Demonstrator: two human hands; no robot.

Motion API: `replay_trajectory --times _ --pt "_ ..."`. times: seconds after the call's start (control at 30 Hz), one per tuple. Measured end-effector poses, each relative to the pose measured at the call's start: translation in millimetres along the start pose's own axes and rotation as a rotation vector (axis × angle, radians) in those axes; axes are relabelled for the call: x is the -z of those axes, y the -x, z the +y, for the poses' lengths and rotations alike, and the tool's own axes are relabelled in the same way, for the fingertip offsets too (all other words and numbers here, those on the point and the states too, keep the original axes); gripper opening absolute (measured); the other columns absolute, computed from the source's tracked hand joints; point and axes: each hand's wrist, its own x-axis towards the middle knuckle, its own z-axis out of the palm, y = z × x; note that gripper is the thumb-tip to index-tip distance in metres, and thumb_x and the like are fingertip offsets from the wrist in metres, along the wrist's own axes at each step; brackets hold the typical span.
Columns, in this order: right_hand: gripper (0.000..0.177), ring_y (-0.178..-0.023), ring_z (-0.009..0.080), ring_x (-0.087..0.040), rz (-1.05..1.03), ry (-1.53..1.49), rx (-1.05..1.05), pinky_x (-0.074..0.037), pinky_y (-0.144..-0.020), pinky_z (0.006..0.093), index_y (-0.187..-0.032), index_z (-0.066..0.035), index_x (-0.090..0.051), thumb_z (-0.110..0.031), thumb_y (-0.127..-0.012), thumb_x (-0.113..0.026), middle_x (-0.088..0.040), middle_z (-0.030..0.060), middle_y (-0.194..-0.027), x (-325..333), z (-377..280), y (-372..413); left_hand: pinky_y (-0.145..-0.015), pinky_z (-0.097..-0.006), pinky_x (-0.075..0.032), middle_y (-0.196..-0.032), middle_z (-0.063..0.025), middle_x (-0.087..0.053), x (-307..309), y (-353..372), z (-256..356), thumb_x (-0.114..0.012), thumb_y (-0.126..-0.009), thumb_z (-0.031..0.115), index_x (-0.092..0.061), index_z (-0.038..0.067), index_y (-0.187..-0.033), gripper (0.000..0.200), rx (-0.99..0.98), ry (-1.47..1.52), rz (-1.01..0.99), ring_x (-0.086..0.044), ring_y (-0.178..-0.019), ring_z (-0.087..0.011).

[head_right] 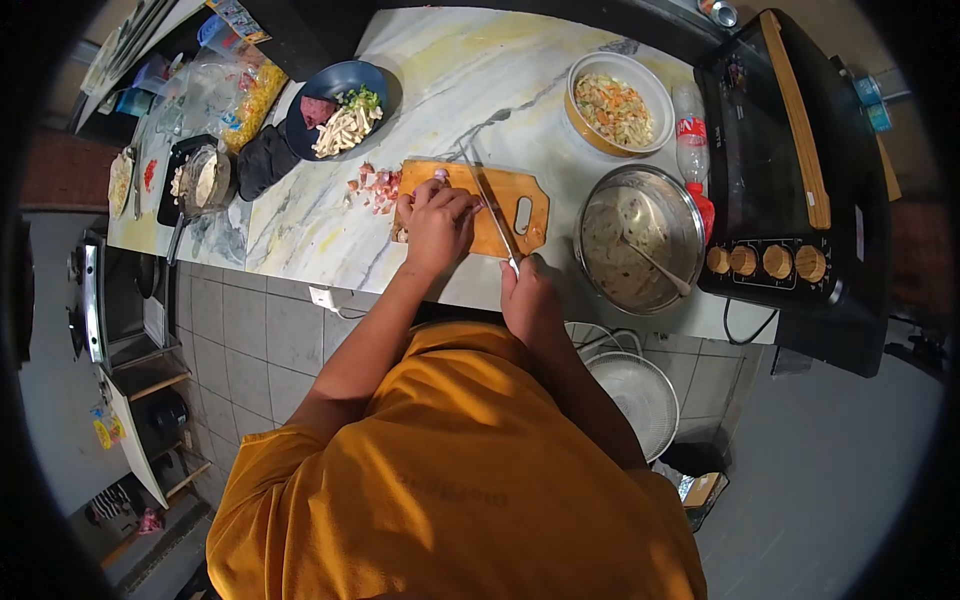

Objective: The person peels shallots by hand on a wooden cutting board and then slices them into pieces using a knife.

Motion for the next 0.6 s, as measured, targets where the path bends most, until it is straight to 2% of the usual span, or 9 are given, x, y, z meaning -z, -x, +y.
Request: replay_trajectory --times 0.43,0.6 --pt "0.031 -0.069 0.0456 -0.063 -0.021 0.07 0.042 -0.05 -0.059 0.0516 -0.085 0.001 -0.054 -0.028 -0.095 -0.057 -0.061 0.0268 -0.067 9.5 -5.5 2.0 -0.085 -0.0456 -0.029 -0.094 0.0035 -0.065 -3.3 1.0 -5.5 -0.075 -0.075 0.017 -0.073 0.018 -0.084 0.009 0.012 0.004 0.026 -0.051 -0.105 -0.0232" --pt "0.03 -0.069 0.0445 -0.064 -0.029 0.117 0.026 -0.051 -0.061 0.0509 -0.085 0.001 -0.054 -0.027 -0.095 -0.057 -0.062 0.026 -0.068 9.3 -11.0 1.8 -0.083 -0.0458 -0.03 -0.101 0.0011 -0.064 -2.3 0.3 -5.4 -0.077 -0.074 0.02 -0.075 0.018 -0.084 0.011 0.035 -0.016 -0.002 -0.05 -0.107 -0.0242"
